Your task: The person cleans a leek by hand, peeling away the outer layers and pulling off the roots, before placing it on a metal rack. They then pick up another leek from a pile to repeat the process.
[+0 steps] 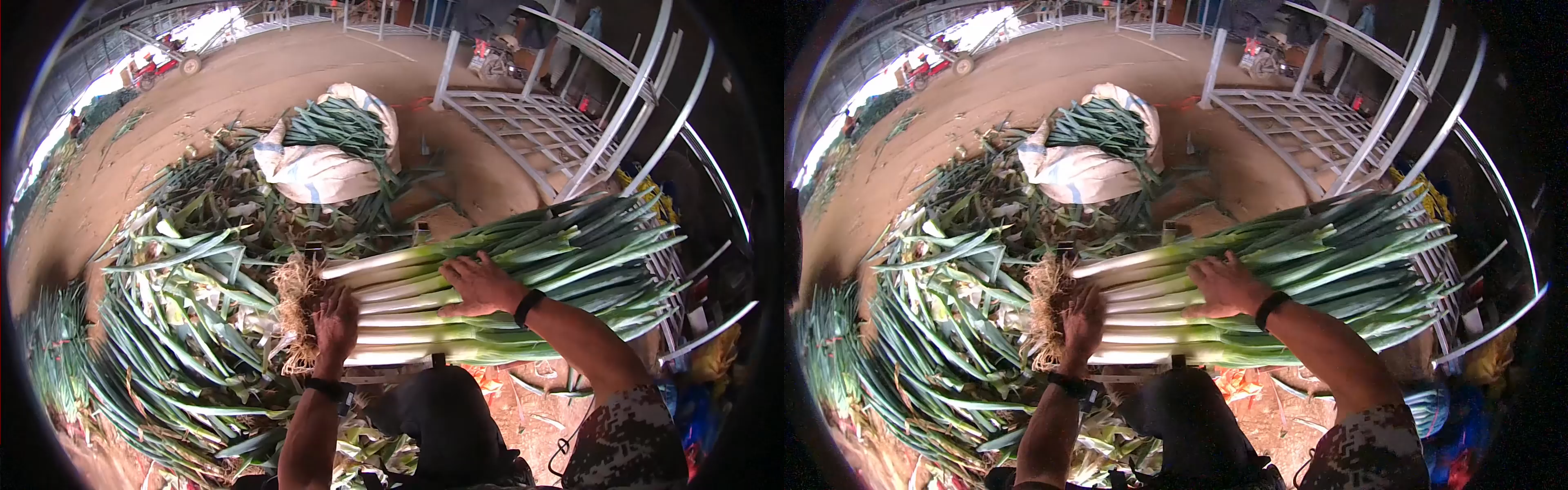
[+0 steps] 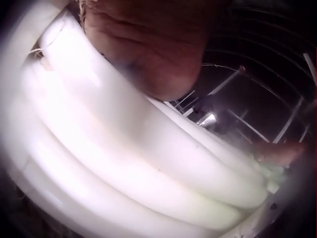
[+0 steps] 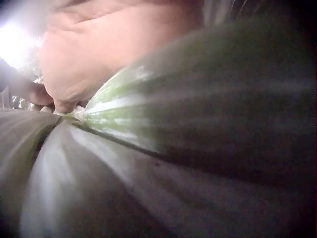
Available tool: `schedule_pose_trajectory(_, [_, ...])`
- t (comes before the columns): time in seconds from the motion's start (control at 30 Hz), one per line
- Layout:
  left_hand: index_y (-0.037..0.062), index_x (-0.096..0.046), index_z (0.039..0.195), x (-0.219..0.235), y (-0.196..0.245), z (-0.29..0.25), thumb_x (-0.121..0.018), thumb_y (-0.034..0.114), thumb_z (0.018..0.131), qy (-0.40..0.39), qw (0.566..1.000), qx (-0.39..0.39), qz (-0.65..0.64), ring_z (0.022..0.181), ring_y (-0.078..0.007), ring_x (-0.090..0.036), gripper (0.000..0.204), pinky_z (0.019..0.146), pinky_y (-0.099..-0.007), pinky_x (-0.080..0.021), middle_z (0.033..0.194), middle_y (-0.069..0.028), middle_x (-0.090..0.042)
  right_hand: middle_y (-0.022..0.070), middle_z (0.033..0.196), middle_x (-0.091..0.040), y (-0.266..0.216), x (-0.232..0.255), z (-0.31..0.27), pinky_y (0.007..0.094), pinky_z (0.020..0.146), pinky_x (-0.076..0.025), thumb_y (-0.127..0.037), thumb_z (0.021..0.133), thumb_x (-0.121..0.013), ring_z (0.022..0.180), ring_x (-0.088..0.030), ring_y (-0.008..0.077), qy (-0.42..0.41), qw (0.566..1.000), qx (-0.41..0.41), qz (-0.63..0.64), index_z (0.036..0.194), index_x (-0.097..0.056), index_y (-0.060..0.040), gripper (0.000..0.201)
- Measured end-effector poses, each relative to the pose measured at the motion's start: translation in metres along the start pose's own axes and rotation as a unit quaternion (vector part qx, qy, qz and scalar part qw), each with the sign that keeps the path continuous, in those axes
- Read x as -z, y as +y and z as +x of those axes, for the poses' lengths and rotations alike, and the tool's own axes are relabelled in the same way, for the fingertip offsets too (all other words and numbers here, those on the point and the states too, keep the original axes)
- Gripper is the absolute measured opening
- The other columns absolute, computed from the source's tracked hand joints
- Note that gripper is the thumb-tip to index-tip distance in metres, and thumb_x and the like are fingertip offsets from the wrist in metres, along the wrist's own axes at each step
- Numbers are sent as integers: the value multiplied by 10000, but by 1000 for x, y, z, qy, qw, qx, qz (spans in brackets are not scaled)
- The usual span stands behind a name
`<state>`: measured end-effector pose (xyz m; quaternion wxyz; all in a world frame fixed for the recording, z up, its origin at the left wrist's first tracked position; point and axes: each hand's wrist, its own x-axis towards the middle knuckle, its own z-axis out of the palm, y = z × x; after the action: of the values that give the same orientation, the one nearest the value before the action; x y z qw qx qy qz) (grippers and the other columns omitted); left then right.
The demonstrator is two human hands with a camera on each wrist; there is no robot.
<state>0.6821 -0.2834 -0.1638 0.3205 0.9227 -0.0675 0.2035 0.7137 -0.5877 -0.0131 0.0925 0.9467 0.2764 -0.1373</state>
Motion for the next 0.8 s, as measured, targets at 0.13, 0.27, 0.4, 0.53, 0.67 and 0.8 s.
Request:
schedule_pose_trajectory(0.13, [36, -468, 1432, 4, -6, -11, -491, 332, 1009, -21, 999, 1, 37, 1430, -350, -349, 518, 1140, -519, -286, 1503, -160, -439, 202, 1549, -363, -4, 6, -3, 598, 1171, -207, -825, 816, -479, 1449, -325, 345, -10, 1000, 4, -23, 1502, -346, 0, 1082])
schedule_pose_trajectory(0.27, [25, -463, 1435, 4, 1, -9, -489, 344, 1012, -52, 995, 35, 73, 1429, -349, -351, 531, 1139, -528, -291, 1518, -157, -425, 207, 1553, -353, -5, 5, -2, 608, 1174, -196, -853, 780, -497, 1452, -314, 357, -10, 999, 6, -36, 1513, -326, 6, 1141])
schedule_pose_trajectory(0.4, [5, -465, 1436, -2, -38, 3, -503, 378, 1019, -79, 980, 39, -179, 1425, -356, -357, 560, 1168, -454, -291, 1501, -179, -447, 210, 1558, -341, -5, 8, -2, 612, 1179, -184, -839, 777, -525, 1461, -297, 356, -18, 1000, 5, -13, 1520, -312, 0, 1140])
schedule_pose_trajectory(0.53, [20, -432, 1481, 37, -39, 22, -383, 552, 1046, 29, 835, 218, -505, 1405, -299, -411, 689, 1171, -351, -291, 1484, -203, -480, 209, 1558, -339, -8, 9, -3, 614, 1180, -179, -834, 778, -531, 1465, -289, 354, -28, 1000, -1, -9, 1521, -311, -2, 1137])
schedule_pose_trajectory(0.67, [64, -414, 1503, 47, -20, 30, -358, 559, 1048, -2, 918, 162, -361, 1413, -315, -401, 675, 1182, -353, -278, 1508, -203, -451, 214, 1552, -348, -5, 7, 0, 611, 1177, -183, -836, 776, -532, 1461, -297, 354, -17, 1000, 0, -5, 1519, -317, -5, 1135])
schedule_pose_trajectory(0.8, [19, -403, 1496, -4, -28, 0, -362, 571, 1043, -60, 983, 129, -120, 1437, -306, -367, 715, 1197, -368, -251, 1509, -211, -446, 204, 1537, -371, -3, 2, -2, 595, 1172, -194, -850, 770, -518, 1456, -303, 355, 9, 999, 6, -30, 1520, -323, -13, 1141])
